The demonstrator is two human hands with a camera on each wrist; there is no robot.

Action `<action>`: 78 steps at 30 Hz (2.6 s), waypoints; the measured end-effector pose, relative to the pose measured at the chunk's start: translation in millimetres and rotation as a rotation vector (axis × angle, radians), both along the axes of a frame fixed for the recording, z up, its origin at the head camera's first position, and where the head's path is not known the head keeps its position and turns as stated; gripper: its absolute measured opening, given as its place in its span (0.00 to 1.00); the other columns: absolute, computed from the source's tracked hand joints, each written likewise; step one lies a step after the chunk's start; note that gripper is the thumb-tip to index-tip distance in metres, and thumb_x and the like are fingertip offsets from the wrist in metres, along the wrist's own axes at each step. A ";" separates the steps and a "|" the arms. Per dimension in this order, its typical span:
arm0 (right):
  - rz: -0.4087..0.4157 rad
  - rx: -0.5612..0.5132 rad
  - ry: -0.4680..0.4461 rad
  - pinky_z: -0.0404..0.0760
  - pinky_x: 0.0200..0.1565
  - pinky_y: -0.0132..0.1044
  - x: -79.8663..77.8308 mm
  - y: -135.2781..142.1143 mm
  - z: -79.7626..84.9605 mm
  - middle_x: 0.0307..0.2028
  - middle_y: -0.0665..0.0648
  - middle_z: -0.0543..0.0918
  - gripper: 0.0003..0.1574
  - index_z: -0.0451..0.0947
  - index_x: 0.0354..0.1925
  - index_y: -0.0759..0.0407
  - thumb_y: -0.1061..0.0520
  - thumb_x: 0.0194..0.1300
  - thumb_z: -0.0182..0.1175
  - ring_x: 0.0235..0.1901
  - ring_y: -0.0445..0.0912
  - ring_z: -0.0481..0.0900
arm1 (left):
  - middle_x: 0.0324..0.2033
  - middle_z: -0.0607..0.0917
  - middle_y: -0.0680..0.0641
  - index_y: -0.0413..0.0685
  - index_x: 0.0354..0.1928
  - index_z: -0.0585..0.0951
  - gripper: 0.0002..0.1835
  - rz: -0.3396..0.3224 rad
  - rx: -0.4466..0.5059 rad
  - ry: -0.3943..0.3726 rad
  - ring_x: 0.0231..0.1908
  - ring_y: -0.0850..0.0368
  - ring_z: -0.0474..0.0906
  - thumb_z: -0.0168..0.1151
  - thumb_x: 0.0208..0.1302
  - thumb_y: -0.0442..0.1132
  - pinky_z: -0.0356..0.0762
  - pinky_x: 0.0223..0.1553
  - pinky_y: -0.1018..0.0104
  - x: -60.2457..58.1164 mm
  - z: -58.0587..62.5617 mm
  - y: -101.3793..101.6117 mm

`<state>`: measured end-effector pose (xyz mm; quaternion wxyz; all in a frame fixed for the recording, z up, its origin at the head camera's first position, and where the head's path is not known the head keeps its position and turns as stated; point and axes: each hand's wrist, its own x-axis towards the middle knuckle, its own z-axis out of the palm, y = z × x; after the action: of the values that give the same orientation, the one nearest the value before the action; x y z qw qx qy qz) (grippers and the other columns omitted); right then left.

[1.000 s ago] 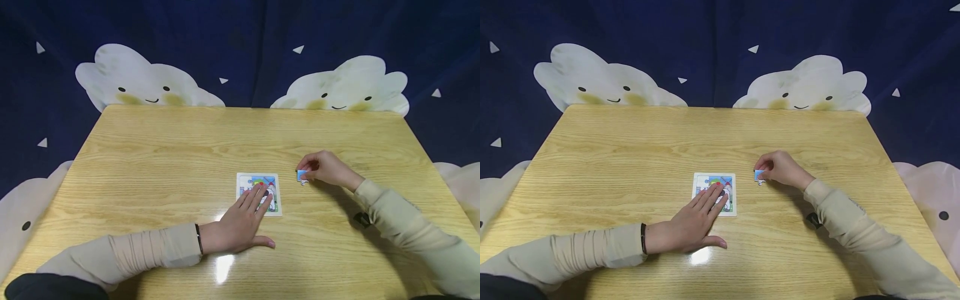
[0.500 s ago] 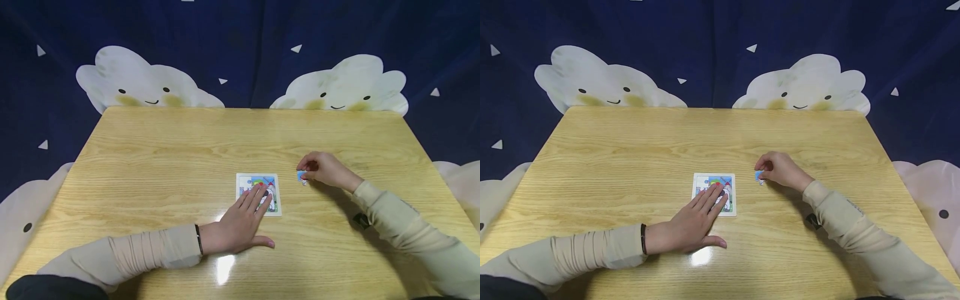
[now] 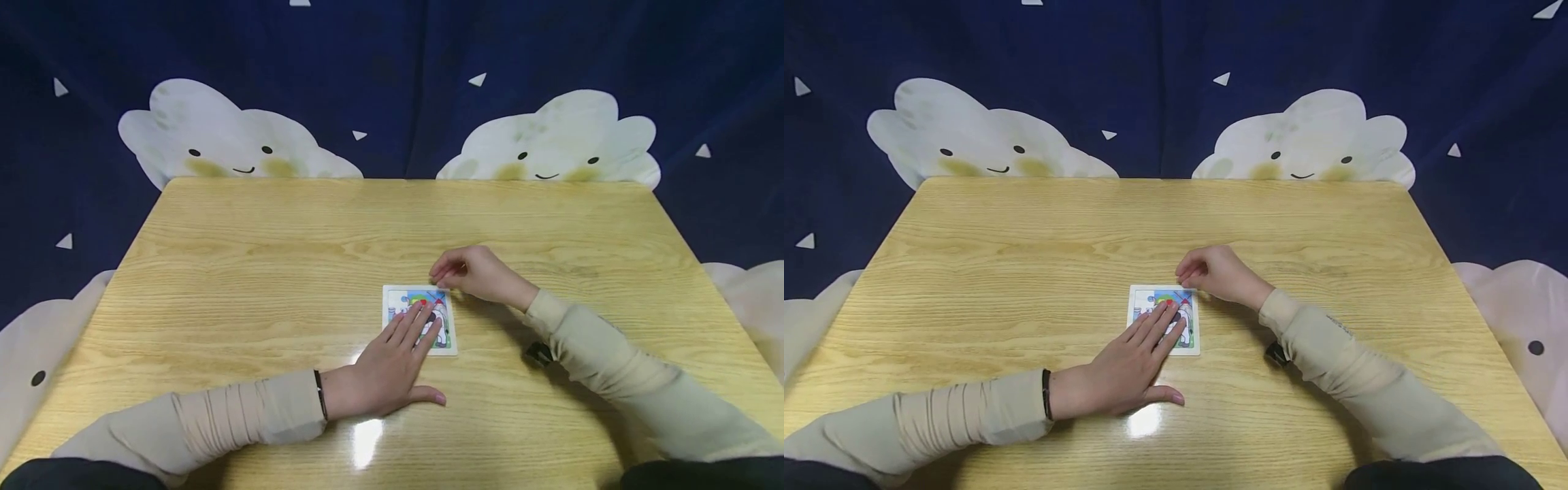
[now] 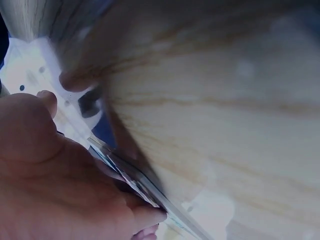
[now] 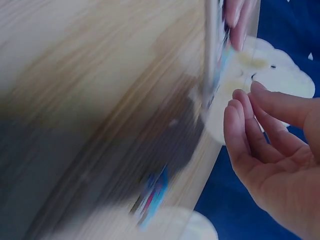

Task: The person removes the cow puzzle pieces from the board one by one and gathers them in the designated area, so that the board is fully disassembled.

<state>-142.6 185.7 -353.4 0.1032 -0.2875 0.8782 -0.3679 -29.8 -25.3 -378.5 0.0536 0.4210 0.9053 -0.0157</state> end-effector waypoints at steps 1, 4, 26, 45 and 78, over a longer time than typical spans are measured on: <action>0.015 -0.006 -0.004 0.81 0.40 0.38 -0.3 -4.9 -0.2 0.34 0.56 0.87 0.07 0.84 0.38 0.66 0.69 0.59 0.67 0.36 0.46 0.84 | 0.75 0.45 0.34 0.38 0.76 0.49 0.54 0.000 0.002 0.007 0.75 0.42 0.40 0.41 0.64 0.75 0.48 0.71 0.55 0.0 -0.3 0.0; 0.060 -0.016 -0.007 0.82 0.40 0.38 -0.3 -16.3 -0.4 0.35 0.58 0.87 0.07 0.84 0.39 0.68 0.70 0.60 0.66 0.36 0.47 0.85 | 0.75 0.46 0.35 0.39 0.77 0.49 0.54 -0.003 -0.006 0.024 0.75 0.42 0.40 0.40 0.64 0.75 0.47 0.71 0.54 0.1 -0.2 0.5; 0.025 0.107 -0.050 0.82 0.41 0.38 6.9 -36.9 3.3 0.33 0.55 0.87 0.06 0.84 0.39 0.66 0.69 0.61 0.64 0.35 0.44 0.84 | 0.76 0.44 0.36 0.40 0.77 0.47 0.55 -0.024 -0.026 -0.035 0.75 0.45 0.38 0.40 0.64 0.76 0.47 0.72 0.55 4.7 1.5 6.8; 0.006 0.047 -0.115 0.80 0.35 0.34 -0.3 -38.5 5.1 0.27 0.54 0.84 0.05 0.84 0.34 0.67 0.71 0.57 0.67 0.28 0.42 0.81 | 0.76 0.40 0.35 0.40 0.77 0.45 0.57 -0.023 -0.009 -0.087 0.75 0.43 0.35 0.41 0.62 0.77 0.44 0.72 0.53 2.1 0.7 7.1; -0.136 0.094 -0.086 0.80 0.32 0.33 5.3 53.6 25.3 0.29 0.54 0.84 0.06 0.83 0.34 0.64 0.71 0.57 0.68 0.29 0.46 0.81 | 0.76 0.40 0.35 0.40 0.77 0.45 0.53 -0.039 -0.019 -0.040 0.75 0.43 0.36 0.39 0.65 0.74 0.45 0.72 0.54 2.0 2.0 5.9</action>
<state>-137.4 239.3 -328.1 0.1289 -0.2060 0.9067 -0.3447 -27.8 -19.4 -376.5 0.0755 0.4381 0.8956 -0.0171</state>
